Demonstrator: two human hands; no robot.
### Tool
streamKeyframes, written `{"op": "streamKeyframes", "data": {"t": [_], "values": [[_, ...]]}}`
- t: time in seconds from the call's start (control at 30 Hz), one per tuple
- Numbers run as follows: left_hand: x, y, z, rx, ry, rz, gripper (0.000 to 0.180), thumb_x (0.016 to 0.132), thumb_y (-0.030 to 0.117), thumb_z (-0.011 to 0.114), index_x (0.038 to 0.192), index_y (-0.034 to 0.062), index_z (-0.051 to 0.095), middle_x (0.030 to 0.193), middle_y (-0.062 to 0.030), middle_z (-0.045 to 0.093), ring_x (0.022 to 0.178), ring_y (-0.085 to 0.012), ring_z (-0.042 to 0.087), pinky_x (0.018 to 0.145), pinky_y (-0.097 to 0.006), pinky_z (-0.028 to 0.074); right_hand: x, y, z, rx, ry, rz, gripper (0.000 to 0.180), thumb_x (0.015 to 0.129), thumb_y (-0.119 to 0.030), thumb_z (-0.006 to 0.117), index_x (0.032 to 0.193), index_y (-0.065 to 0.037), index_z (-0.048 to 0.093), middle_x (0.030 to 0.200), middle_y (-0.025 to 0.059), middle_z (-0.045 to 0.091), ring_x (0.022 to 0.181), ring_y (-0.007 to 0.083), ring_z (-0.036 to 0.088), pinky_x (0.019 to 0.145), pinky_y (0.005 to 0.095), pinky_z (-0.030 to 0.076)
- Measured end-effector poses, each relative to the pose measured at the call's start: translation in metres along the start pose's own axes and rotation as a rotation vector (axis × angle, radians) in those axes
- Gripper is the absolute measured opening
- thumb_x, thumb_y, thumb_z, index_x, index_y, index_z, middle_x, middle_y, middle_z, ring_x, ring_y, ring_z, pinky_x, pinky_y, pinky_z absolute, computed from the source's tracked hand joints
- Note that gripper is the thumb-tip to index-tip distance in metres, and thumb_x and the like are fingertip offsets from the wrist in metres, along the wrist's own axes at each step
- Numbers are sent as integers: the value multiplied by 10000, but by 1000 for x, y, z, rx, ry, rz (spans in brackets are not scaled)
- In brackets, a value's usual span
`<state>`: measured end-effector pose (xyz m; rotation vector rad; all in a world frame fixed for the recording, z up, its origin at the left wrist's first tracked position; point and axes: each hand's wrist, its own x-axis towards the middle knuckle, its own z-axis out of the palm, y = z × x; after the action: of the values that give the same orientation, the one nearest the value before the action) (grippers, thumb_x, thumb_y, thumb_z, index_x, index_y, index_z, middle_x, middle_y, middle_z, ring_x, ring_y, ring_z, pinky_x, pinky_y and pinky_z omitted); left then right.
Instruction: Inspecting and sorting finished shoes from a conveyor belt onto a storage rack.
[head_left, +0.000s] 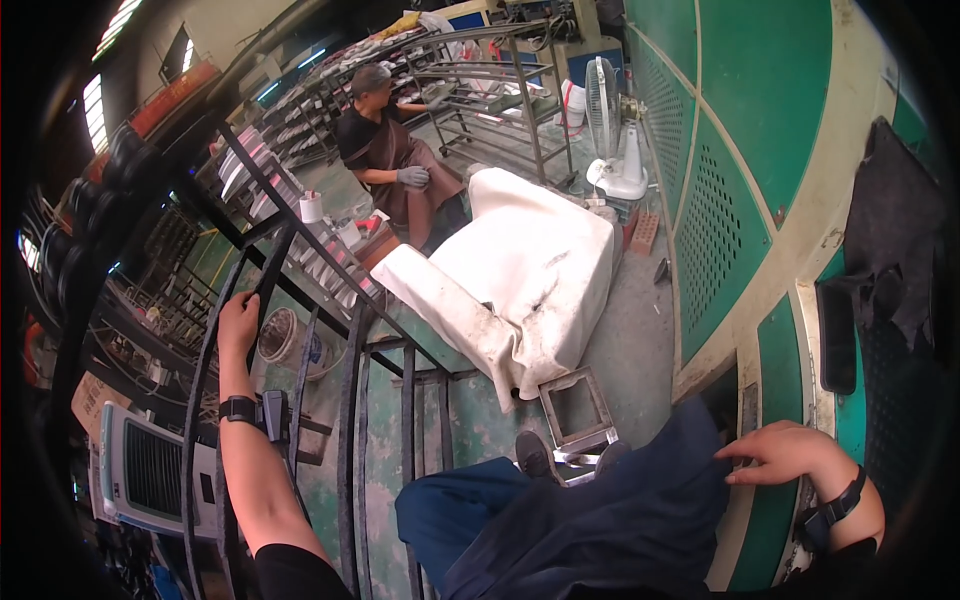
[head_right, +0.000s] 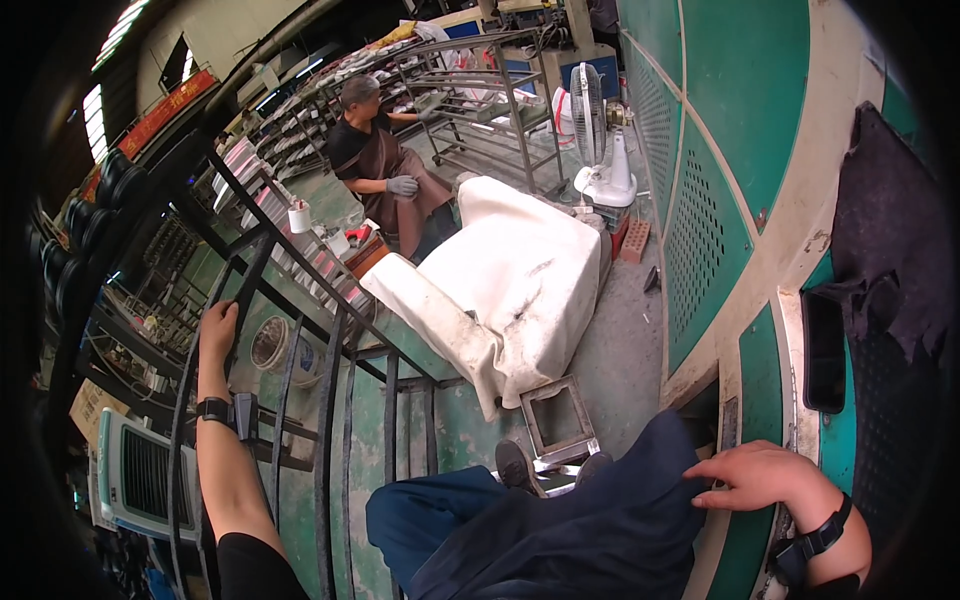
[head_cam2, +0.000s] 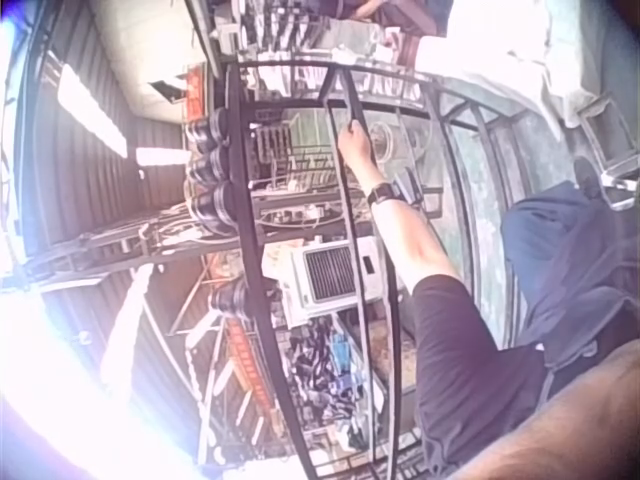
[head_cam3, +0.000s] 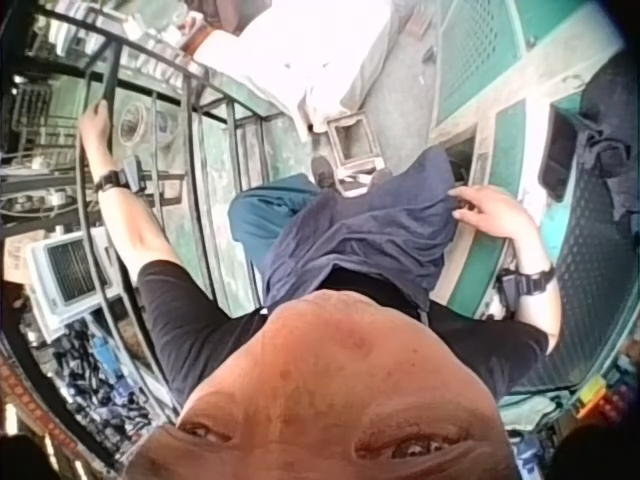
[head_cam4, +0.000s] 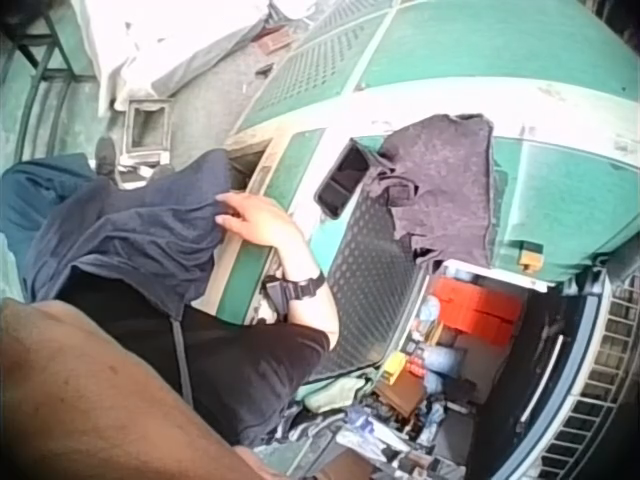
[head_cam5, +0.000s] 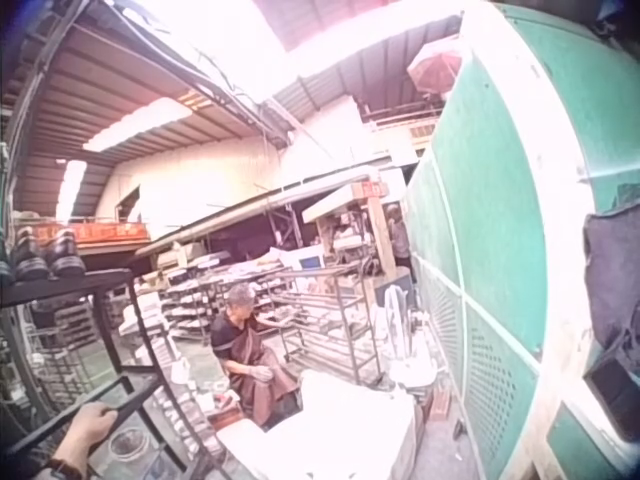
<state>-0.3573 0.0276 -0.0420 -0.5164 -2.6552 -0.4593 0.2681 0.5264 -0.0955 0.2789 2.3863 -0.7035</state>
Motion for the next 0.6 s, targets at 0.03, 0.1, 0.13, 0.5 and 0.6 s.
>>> {"op": "streamKeyframes", "data": {"t": [0.03,0.1,0.13,0.5,0.6], "values": [[0,0,0,-1,1,0,441,955,338,563,1200,-13,668,1126,-237,696,1080,-396,659,909,-434,509,0,0,0,-1,1,0,598,942,-576,561,1372,-161,595,1082,124,725,1044,313,684,893,404,525],[0,0,1,0,4,-4,440,955,340,565,1199,-12,668,1116,-235,699,1069,-394,663,900,-431,512,1,0,0,2,-12,5,599,945,-578,556,1375,-162,591,1088,124,724,1045,315,684,894,407,524],[0,0,1,0,6,-4,440,955,340,565,1199,-12,668,1116,-235,699,1069,-394,663,900,-431,512,1,1,0,1,-11,4,599,945,-578,556,1375,-162,591,1088,124,724,1045,315,684,894,407,524],[-2,3,0,-19,6,-8,446,954,351,571,1208,-3,668,1130,-232,700,1064,-385,669,899,-426,513,-1,2,2,6,1,-12,591,945,-577,560,1368,-166,597,1099,124,723,1036,319,687,887,410,528],[-2,0,-2,-2,-7,-27,453,951,359,577,1220,6,668,1140,-228,698,1065,-386,667,905,-432,511,0,3,2,1,6,-18,591,943,-577,563,1369,-169,597,1101,121,723,1033,317,688,887,409,529]]}}
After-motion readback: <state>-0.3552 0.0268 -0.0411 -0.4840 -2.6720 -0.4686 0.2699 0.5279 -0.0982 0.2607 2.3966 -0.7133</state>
